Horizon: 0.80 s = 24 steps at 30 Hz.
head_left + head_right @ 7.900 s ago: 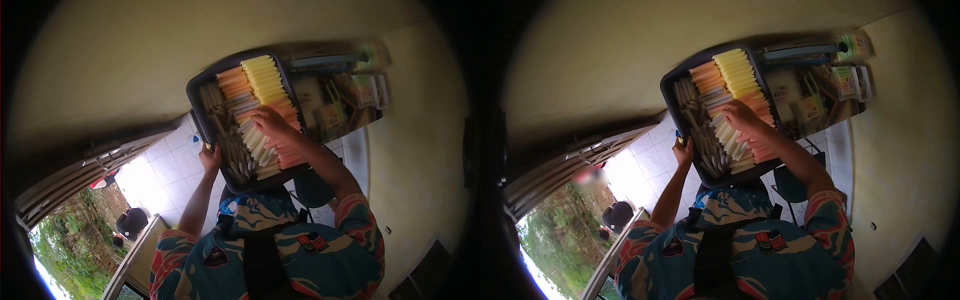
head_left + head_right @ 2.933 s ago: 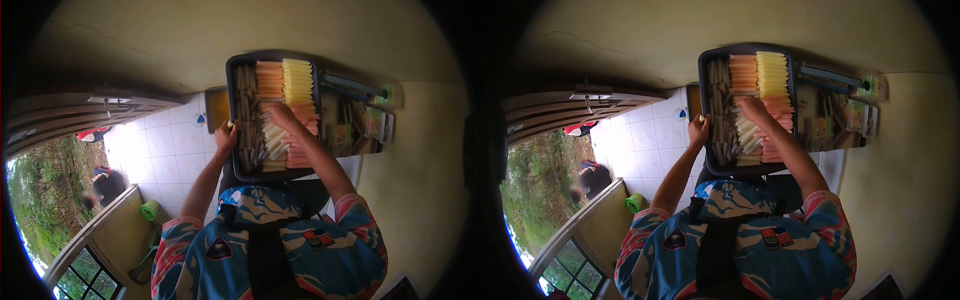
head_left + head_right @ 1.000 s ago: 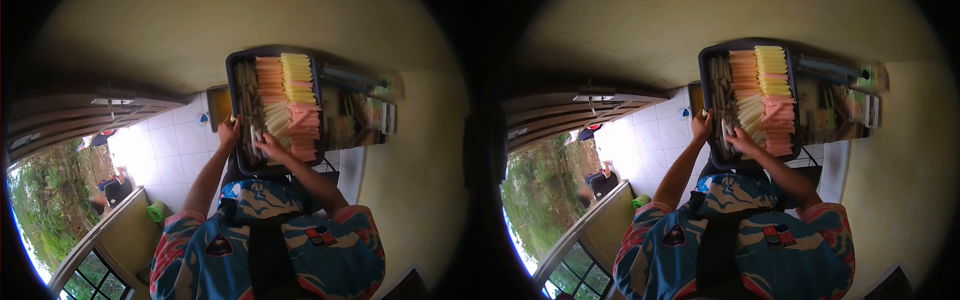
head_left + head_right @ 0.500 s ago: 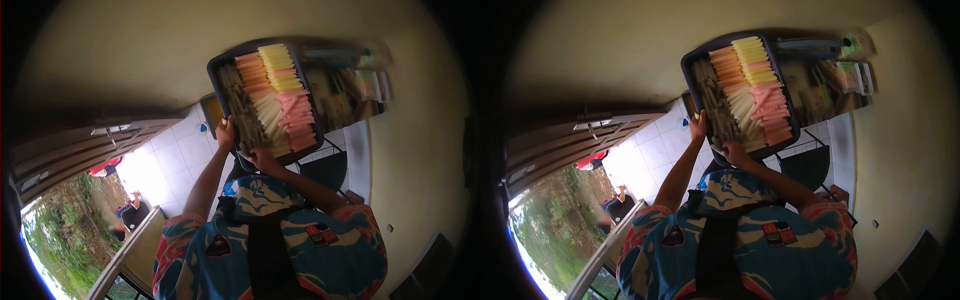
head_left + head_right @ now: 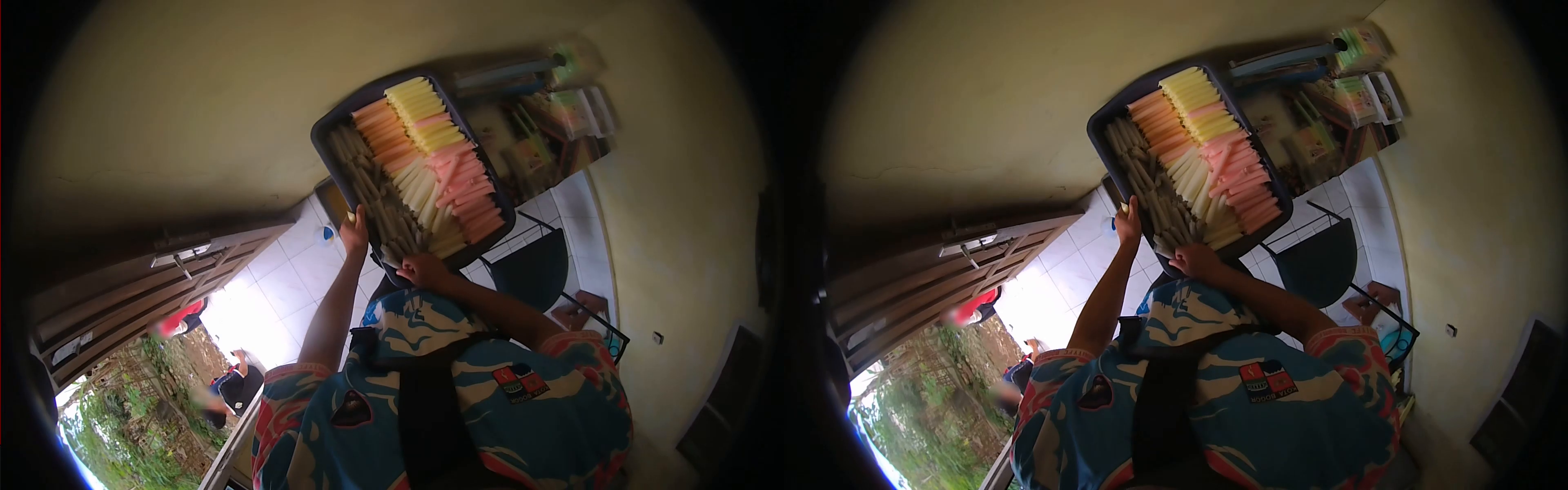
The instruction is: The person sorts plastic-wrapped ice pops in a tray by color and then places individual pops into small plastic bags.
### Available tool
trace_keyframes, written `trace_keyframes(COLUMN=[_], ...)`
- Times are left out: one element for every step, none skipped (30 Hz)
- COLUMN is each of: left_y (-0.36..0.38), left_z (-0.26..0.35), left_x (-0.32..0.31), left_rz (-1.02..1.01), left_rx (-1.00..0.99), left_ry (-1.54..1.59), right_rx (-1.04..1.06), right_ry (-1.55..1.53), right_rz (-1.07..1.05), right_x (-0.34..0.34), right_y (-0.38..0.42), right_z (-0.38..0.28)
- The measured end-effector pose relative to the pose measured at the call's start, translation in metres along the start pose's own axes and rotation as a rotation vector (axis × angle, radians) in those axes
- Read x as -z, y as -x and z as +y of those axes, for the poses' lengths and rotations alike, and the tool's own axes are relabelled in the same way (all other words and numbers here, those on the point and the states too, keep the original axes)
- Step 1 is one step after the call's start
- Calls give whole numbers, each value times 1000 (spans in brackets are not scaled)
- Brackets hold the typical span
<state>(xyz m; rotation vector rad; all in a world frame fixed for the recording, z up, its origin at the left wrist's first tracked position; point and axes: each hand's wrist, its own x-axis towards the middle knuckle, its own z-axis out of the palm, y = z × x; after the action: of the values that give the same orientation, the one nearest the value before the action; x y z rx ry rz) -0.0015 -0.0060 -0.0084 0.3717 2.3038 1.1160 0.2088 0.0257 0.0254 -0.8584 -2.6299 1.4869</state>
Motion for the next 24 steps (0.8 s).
trace_keyframes(left_y=[-1,-1,-4,-7,-8,-6,1,5,7,9,9,9,10,11,19,29,36,37,39,41,42,41,39,37], left_z=[-2,-3,-6,-9,-12,-8,1,6,4,-1,-5,-10,-15,-20,-12,7,21,23,25,27,32,38,45,52], left_x=[0,1,1,2,2,5,13,17,18,20,21,21,20,21,26,34,39,39,39,38,37,34,31,27], left_rz=[-2,-3,-18,-32,-45,-51,-58,-64,-36,-8,22,61,101,140,138,139,140,107,73,37,0,-36,-73,-99], left_rx=[4,8,26,46,67,70,76,80,77,76,74,51,29,8,-37,-83,-130,-140,-150,-159,-184,-211,-238,-248], left_ry=[6,12,-21,-56,-89,-38,10,60,69,77,86,94,101,106,89,73,57,69,83,95,95,96,97,84], right_rx=[-6,-13,-20,2,25,-12,-52,-13,26,-136,-296,-158,-18,7,34,64,39,133,225,315,322,330,337,301], right_ry=[-28,-56,-80,-85,-90,-62,-37,-15,8,-111,-229,-123,-19,7,33,58,99,163,227,289,312,336,360,346], right_rz=[1,2,3,34,62,95,125,190,254,206,157,251,341,369,396,423,391,342,293,243,201,160,119,129], right_x=[13,30,46,60,75,93,109,125,140,161,180,190,199,205,213,219,223,222,221,220,219,214,211,209], right_y=[-2,-4,-8,-13,-19,-26,-33,-42,-50,-56,-62,-71,-77,-80,-82,-84,-84,-87,-90,-91,-90,-89,-89,-91], right_z=[-7,-11,-12,-6,2,5,7,16,23,16,11,26,35,43,42,37,29,30,33,35,31,25,20,17])
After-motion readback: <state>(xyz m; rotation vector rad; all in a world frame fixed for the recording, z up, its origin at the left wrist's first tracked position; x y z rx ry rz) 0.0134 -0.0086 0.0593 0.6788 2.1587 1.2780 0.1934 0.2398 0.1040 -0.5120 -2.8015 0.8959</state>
